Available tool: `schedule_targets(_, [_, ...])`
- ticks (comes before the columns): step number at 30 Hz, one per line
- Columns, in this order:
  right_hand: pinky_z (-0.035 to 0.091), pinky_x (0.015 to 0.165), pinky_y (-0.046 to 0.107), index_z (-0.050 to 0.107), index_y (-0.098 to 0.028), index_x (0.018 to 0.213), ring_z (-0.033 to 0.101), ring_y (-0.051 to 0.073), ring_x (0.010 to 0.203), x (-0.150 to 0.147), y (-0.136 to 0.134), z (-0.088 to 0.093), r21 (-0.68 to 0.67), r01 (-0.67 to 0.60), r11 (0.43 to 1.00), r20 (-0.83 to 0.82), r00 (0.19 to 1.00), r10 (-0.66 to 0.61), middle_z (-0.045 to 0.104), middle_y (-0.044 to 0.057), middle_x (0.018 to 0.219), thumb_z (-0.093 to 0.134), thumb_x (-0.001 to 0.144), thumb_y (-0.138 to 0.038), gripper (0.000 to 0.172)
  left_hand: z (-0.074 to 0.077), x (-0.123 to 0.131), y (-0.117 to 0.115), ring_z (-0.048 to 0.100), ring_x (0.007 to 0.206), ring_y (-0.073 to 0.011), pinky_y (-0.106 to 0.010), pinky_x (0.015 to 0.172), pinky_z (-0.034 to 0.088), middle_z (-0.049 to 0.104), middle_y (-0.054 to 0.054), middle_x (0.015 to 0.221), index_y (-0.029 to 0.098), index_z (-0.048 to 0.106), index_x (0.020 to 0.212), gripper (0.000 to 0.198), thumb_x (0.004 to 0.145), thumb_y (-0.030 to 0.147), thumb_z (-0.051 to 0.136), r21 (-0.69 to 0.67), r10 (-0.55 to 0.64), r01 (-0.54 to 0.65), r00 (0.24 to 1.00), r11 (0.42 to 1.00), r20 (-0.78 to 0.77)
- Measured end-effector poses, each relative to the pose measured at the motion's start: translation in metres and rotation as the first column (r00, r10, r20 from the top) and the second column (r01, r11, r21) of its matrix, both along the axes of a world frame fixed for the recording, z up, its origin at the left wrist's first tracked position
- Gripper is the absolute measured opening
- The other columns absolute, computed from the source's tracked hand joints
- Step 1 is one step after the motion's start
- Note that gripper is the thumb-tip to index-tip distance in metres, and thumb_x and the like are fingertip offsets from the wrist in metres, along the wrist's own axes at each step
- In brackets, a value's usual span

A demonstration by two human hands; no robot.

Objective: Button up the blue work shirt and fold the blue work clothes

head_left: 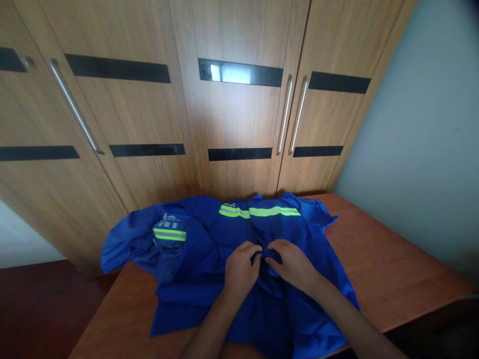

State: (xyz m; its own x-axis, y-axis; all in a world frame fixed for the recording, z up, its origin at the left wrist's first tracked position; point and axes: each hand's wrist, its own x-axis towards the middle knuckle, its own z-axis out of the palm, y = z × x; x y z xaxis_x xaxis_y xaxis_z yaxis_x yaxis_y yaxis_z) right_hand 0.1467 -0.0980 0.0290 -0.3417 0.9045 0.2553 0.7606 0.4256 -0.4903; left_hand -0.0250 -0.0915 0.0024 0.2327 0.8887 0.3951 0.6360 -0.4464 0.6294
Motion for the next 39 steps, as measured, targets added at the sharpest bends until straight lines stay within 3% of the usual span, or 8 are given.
schedule_targets(5, [0.046,0.080,0.026,0.067,-0.022,0.092,0.063,0.017,0.090,0.001,-0.001,-0.002,-0.015,-0.056,0.998,0.033,0.998,0.057,0.067,0.002,0.090,0.049,0.087,-0.017,0.019,0.001,-0.001,-0.001,0.063,0.094,-0.0159,-0.026,0.084,0.048,0.069,0.000,0.098,0.027,0.069,0.099,0.030,0.084,0.010,0.050,-0.023,-0.008,0.008,1.000,1.000,-0.018])
schedule_targets(12, [0.047,0.084,0.028,0.069,-0.027,0.100,0.067,0.020,0.095,-0.004,0.003,-0.005,0.025,0.136,0.990,0.108,0.985,-0.138,0.073,0.003,0.099,0.049,0.085,-0.019,0.026,0.004,0.000,-0.003,0.062,0.094,-0.0157,-0.025,0.084,0.047,0.068,0.001,0.096,0.029,0.071,0.101,0.036,0.084,0.007,0.048,-0.015,-0.094,0.094,0.995,0.995,0.017])
schedule_targets(17, [0.048,0.089,0.030,0.070,-0.025,0.104,0.067,0.020,0.099,0.008,0.015,-0.013,0.010,0.132,0.991,-0.035,0.991,-0.131,0.073,0.002,0.104,0.048,0.084,-0.018,0.031,0.005,-0.002,-0.004,0.062,0.092,-0.0149,-0.025,0.083,0.047,0.067,0.001,0.096,0.030,0.070,0.103,0.038,0.085,0.007,0.046,-0.001,-0.097,0.097,0.993,0.995,0.063])
schedule_targets(23, [0.048,0.094,0.035,0.071,-0.022,0.100,0.066,0.022,0.100,0.061,0.025,-0.013,0.049,0.274,0.961,-0.361,0.902,-0.238,0.073,0.004,0.104,0.045,0.086,-0.027,0.030,0.018,-0.017,0.006,0.062,0.088,-0.0143,-0.024,0.081,0.046,0.066,-0.001,0.092,0.022,0.069,0.086,0.035,0.079,0.002,0.041,0.084,-0.019,-0.004,0.962,0.996,0.274])
schedule_targets(26, [0.048,0.094,0.037,0.071,-0.022,0.100,0.066,0.023,0.100,0.078,0.018,-0.014,0.060,0.314,0.948,-0.352,0.895,-0.274,0.073,0.005,0.104,0.045,0.086,-0.029,0.030,0.024,-0.024,0.007,0.062,0.085,-0.0150,-0.024,0.078,0.046,0.065,-0.001,0.087,0.021,0.065,0.078,0.029,0.078,0.004,0.041,0.108,0.022,-0.059,0.948,0.992,0.316])
schedule_targets(30, [0.047,0.092,0.036,0.072,-0.022,0.091,0.064,0.021,0.097,0.077,0.003,-0.017,0.027,0.164,0.986,-0.038,0.986,-0.163,0.071,0.005,0.099,0.047,0.078,-0.016,0.029,0.021,-0.027,0.007,0.062,0.081,-0.0152,-0.025,0.076,0.045,0.064,0.000,0.082,0.022,0.064,0.078,0.029,0.075,0.004,0.042,-0.006,0.038,-0.038,0.999,0.999,0.031])
schedule_targets(34, [0.044,0.095,0.036,0.073,-0.019,0.081,0.058,0.023,0.103,0.065,-0.003,-0.011,0.005,0.044,0.999,0.209,0.977,-0.044,0.065,0.009,0.106,0.051,0.072,-0.009,0.026,0.013,-0.024,0.008,0.063,0.088,-0.0177,-0.027,0.080,0.044,0.068,-0.002,0.089,0.025,0.069,0.082,0.034,0.073,0.004,0.044,-0.204,-0.070,0.003,0.944,0.979,-0.322])
schedule_targets(39, [0.041,0.100,0.033,0.068,-0.017,0.105,0.054,0.021,0.109,0.041,0.008,0.009,0.119,-0.039,0.992,0.126,0.992,0.024,0.063,0.008,0.111,0.048,0.068,-0.001,0.045,0.015,-0.024,0.007,0.061,0.098,-0.0192,-0.029,0.087,0.044,0.069,-0.002,0.097,0.026,0.070,0.089,0.039,0.069,0.003,0.046,-0.189,-0.079,0.012,0.933,0.982,-0.352])
